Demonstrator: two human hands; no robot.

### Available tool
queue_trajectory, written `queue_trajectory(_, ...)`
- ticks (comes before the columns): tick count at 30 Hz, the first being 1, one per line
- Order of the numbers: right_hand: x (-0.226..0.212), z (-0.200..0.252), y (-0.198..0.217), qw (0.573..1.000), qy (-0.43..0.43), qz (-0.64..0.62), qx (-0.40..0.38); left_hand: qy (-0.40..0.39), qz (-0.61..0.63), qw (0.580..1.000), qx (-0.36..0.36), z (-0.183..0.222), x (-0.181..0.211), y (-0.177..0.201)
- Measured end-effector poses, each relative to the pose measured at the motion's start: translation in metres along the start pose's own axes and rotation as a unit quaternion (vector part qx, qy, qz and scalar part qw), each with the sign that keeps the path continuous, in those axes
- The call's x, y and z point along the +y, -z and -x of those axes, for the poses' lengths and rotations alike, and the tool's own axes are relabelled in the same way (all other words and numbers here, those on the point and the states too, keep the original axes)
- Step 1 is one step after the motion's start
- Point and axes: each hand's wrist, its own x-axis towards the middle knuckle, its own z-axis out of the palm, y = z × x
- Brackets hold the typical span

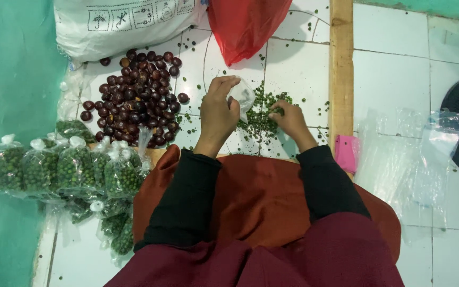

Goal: Packaging small green produce into plastic bags using a small container for measurement

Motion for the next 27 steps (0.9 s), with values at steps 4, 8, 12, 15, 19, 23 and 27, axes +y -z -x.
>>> queue_trajectory(4,-0.009,0.007,0.025,0.994,-0.039,-0.101,-0.028,-0.001,-0.001,1.000,-0.002,0.000,0.005,0.004)
queue_trajectory(8,0.015,0.007,0.010,0.997,-0.050,-0.062,0.023,0.001,0.010,1.000,-0.007,0.000,0.003,0.003)
queue_trajectory(12,0.033,0.008,-0.017,0.999,-0.029,0.030,0.027,-0.006,0.003,1.000,-0.010,0.000,0.000,0.001)
queue_trajectory(15,0.021,0.018,-0.029,0.997,0.025,0.077,0.000,-0.003,0.013,1.000,-0.013,0.000,0.000,0.001)
queue_trajectory(19,-0.004,0.021,-0.010,0.997,0.033,0.061,-0.020,-0.001,0.018,1.000,-0.013,0.000,0.001,0.002)
queue_trajectory(23,-0.023,0.024,0.022,0.996,-0.049,-0.073,0.006,0.002,0.030,1.000,-0.010,0.000,0.003,0.005)
queue_trajectory(27,0.079,-0.035,-0.010,0.991,-0.020,0.031,0.127,0.003,0.012,1.000,-0.010,0.000,0.002,0.004)
